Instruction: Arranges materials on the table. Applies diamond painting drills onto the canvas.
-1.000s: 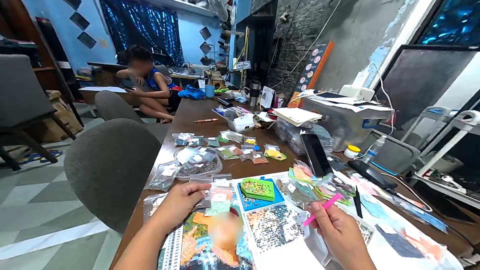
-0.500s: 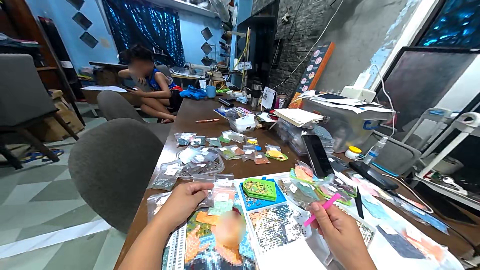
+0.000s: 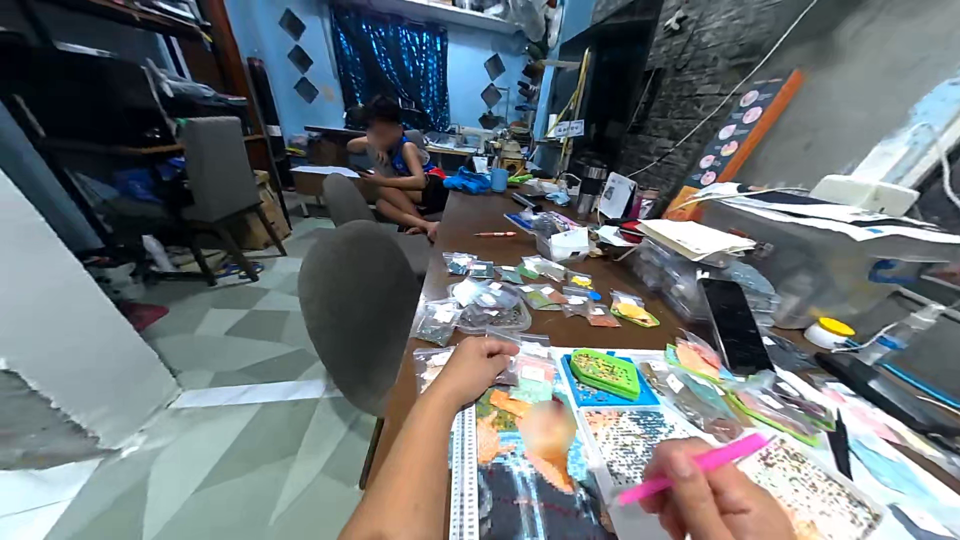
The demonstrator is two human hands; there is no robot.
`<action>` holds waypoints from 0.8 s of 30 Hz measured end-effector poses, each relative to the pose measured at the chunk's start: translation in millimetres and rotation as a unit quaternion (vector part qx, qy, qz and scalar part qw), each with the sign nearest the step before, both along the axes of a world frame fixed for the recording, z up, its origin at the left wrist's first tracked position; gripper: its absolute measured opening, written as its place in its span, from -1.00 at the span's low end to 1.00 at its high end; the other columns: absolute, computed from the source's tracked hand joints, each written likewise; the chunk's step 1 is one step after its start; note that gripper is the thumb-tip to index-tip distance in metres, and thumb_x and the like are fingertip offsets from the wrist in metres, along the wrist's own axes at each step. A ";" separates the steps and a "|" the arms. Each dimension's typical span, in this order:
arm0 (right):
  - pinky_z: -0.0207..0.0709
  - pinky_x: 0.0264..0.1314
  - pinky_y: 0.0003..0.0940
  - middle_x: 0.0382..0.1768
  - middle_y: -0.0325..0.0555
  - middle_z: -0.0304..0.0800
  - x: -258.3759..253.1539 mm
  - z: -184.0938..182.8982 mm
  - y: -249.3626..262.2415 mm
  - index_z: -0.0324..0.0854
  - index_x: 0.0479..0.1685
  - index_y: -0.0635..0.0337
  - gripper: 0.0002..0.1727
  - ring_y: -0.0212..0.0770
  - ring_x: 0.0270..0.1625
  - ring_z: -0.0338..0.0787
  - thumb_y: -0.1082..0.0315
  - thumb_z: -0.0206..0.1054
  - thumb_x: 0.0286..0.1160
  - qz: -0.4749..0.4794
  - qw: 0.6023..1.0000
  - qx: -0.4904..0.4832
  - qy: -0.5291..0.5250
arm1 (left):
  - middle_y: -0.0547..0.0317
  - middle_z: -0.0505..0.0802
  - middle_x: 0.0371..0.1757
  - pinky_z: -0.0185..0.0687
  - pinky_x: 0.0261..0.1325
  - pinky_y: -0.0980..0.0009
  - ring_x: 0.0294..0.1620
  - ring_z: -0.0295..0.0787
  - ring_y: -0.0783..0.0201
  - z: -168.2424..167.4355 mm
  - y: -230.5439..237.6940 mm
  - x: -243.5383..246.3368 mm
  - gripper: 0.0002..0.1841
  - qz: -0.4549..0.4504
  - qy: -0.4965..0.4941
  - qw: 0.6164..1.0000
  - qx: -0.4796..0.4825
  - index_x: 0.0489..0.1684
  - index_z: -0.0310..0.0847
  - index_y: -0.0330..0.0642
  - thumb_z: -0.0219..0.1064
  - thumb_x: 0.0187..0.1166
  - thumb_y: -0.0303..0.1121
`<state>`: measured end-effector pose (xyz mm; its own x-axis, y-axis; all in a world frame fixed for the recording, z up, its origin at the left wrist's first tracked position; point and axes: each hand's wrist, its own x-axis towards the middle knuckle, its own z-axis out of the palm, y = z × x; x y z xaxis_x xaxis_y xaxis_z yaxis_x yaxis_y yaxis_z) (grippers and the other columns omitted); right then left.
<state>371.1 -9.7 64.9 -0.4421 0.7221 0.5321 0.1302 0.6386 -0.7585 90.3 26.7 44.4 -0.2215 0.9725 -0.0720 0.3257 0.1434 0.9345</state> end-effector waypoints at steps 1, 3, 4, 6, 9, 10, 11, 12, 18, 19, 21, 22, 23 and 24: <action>0.56 -0.38 -0.70 -0.50 -0.35 0.75 -7.9 -3.9 -4.2 0.60 -0.26 0.32 -0.63 -0.70 -0.47 0.66 0.25 0.04 0.86 0.011 1.000 0.005 -0.002 | 0.03 0.84 0.04 0.62 0.11 0.29 -0.05 0.73 0.29 -0.2 0.0 0.1 -0.76 -0.001 0.000 1.000 0.000 0.19 0.76 -0.27 0.21 0.75 -0.45; 0.55 -0.39 -0.68 -0.54 -0.27 0.72 -19.9 -12.3 -9.7 0.60 -0.28 0.35 -0.61 -0.66 -0.50 0.64 0.24 0.06 0.85 0.029 0.999 0.012 -0.004 | 0.03 0.84 0.04 0.62 0.12 0.30 -0.04 0.73 0.29 -0.6 0.2 0.2 -0.76 -0.003 -0.004 1.000 0.000 0.19 0.75 -0.27 0.21 0.75 -0.45; 0.55 -0.40 -0.67 -0.55 -0.25 0.72 -23.9 -16.2 -11.4 0.61 -0.28 0.36 -0.61 -0.64 -0.51 0.64 0.24 0.06 0.85 0.034 0.999 0.014 -0.007 | 0.02 0.84 0.05 0.62 0.13 0.29 -0.03 0.74 0.29 -0.7 0.5 0.3 -0.76 -0.003 -0.006 1.000 0.000 0.19 0.75 -0.27 0.21 0.76 -0.45; 0.52 -0.42 -0.66 -0.56 -0.23 0.70 -29.0 -21.8 -14.5 0.62 -0.27 0.37 -0.61 -0.62 -0.52 0.62 0.25 0.07 0.84 0.031 0.999 0.009 -0.018 | 0.01 0.84 0.06 0.62 0.16 0.29 -0.01 0.75 0.28 -0.6 0.4 0.3 -0.75 -0.007 -0.003 1.000 0.001 0.21 0.75 -0.27 0.19 0.76 -0.45; 0.51 -0.44 -0.66 -0.58 -0.22 0.70 -31.6 -25.5 -15.1 0.63 -0.28 0.37 -0.62 -0.61 -0.54 0.62 0.26 0.10 0.83 0.021 0.999 0.008 -0.032 | 0.02 0.83 0.09 0.60 0.18 0.28 0.02 0.74 0.28 0.6 1.0 -0.1 -0.74 -0.012 0.002 1.000 -0.002 0.22 0.74 -0.27 0.17 0.76 -0.47; 0.51 -0.44 -0.66 -0.57 -0.22 0.70 -31.9 -25.6 -14.8 0.63 -0.29 0.36 -0.63 -0.61 -0.54 0.62 0.27 0.10 0.82 0.020 0.999 0.008 -0.035 | 0.02 0.83 0.09 0.60 0.17 0.28 0.01 0.73 0.29 1.0 1.2 -0.1 -0.74 -0.012 0.005 1.000 -0.003 0.23 0.74 -0.26 0.17 0.76 -0.47; 0.51 -0.43 -0.66 -0.57 -0.23 0.69 -32.2 -26.1 -14.6 0.62 -0.29 0.36 -0.64 -0.61 -0.53 0.61 0.27 0.10 0.82 0.021 0.999 0.007 -0.037 | 0.03 0.83 0.08 0.60 0.15 0.29 0.00 0.72 0.29 1.3 1.2 0.0 -0.74 -0.012 0.008 1.000 -0.004 0.22 0.74 -0.25 0.17 0.76 -0.47; 0.50 -0.44 -0.66 -0.57 -0.22 0.69 -32.7 -26.8 -14.4 0.62 -0.29 0.36 -0.64 -0.61 -0.54 0.61 0.27 0.11 0.82 0.022 0.999 0.006 -0.039 | 0.03 0.83 0.08 0.59 0.14 0.29 -0.01 0.72 0.29 1.3 1.1 0.2 -0.74 -0.012 0.010 1.000 -0.005 0.22 0.75 -0.25 0.17 0.76 -0.47; 0.53 -0.44 -0.63 -0.56 -0.16 0.72 -35.3 -27.8 -15.0 0.64 -0.27 0.39 -0.64 -0.56 -0.55 0.63 0.28 0.13 0.80 0.029 0.998 0.015 -0.053 | 0.00 0.83 0.11 0.59 0.19 0.25 0.03 0.73 0.26 1.9 0.6 0.5 -0.74 -0.013 0.015 1.000 -0.003 0.23 0.74 -0.27 0.17 0.76 -0.48; 0.54 -0.44 -0.63 -0.56 -0.16 0.72 -35.4 -28.3 -14.8 0.64 -0.27 0.38 -0.65 -0.56 -0.55 0.64 0.28 0.13 0.80 0.031 0.998 0.014 -0.052 | 0.00 0.83 0.11 0.59 0.21 0.25 0.04 0.73 0.26 1.8 0.8 0.4 -0.74 -0.013 0.015 1.000 -0.003 0.23 0.74 -0.27 0.17 0.76 -0.48; 0.54 -0.44 -0.62 -0.55 -0.15 0.73 -35.6 -28.5 -15.1 0.64 -0.27 0.38 -0.65 -0.54 -0.54 0.65 0.28 0.13 0.80 0.030 0.998 0.015 -0.055 | 0.01 0.83 0.10 0.60 0.20 0.26 0.03 0.73 0.27 1.3 1.4 0.2 -0.74 -0.012 0.015 1.000 -0.003 0.23 0.74 -0.27 0.17 0.76 -0.48; 0.54 -0.44 -0.62 -0.55 -0.14 0.73 -35.6 -28.4 -15.4 0.64 -0.27 0.38 -0.65 -0.53 -0.54 0.65 0.28 0.13 0.80 0.029 0.998 0.014 -0.058 | 0.01 0.83 0.09 0.59 0.19 0.26 0.03 0.73 0.27 0.9 1.5 0.2 -0.74 -0.012 0.015 1.000 -0.002 0.22 0.74 -0.27 0.17 0.76 -0.48; 0.54 -0.44 -0.61 -0.56 -0.15 0.73 -35.7 -28.3 -15.6 0.64 -0.28 0.39 -0.65 -0.53 -0.54 0.65 0.27 0.14 0.79 0.028 0.998 0.015 -0.060 | 0.01 0.83 0.07 0.59 0.17 0.26 0.01 0.72 0.27 0.5 1.6 0.1 -0.74 -0.011 0.015 1.000 -0.001 0.21 0.75 -0.27 0.17 0.76 -0.49; 0.54 -0.44 -0.61 -0.56 -0.15 0.72 -35.9 -28.0 -15.9 0.64 -0.28 0.38 -0.64 -0.53 -0.55 0.65 0.26 0.14 0.80 0.027 0.998 0.015 -0.063 | 0.00 0.83 0.08 0.59 0.18 0.25 0.02 0.73 0.26 0.4 1.6 0.1 -0.74 -0.011 0.014 1.000 -0.001 0.21 0.75 -0.27 0.16 0.76 -0.49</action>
